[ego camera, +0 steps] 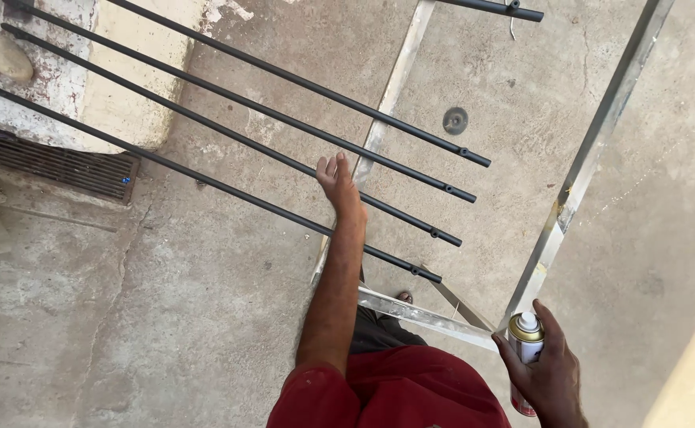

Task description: The recorder is spray painting metal rods in a workshop area.

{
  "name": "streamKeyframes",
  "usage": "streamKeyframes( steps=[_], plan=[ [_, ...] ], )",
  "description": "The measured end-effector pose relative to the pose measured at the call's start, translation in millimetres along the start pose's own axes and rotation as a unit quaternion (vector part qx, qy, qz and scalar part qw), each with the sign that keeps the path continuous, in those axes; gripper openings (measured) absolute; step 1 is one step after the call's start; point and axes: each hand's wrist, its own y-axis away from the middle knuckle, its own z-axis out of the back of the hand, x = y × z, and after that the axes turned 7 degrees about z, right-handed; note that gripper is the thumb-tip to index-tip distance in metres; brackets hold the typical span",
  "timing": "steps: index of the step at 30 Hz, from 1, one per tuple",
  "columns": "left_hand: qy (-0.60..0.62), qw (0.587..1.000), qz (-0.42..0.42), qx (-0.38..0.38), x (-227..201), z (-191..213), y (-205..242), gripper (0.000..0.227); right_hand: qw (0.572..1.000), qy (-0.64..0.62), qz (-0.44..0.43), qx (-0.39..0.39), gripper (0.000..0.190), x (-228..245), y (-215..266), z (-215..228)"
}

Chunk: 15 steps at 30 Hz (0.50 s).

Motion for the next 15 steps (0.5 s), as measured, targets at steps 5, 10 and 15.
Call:
streamKeyframes(
  steps=[5,10,15],
  plan=[
    [0.064,0.996,-0.055,-0.017,40.0,81.3,26.3,0.071,0.999,-0.027,-0.006,0.018,0.092,-33.8,28.8,4.8],
    [0.085,0.995,-0.055,-0.004,42.3,89.3,53.6,0.056,0.999,-0.018,0.008,0.029,0.093,-90.3,53.7,0.5],
    [0.089,0.991,-0.064,0.072,0.9,17.4,18.0,0.049,0.997,0.018,-0.048,0.061,0.093,-147.3,64.9,-37.1]
  ],
)
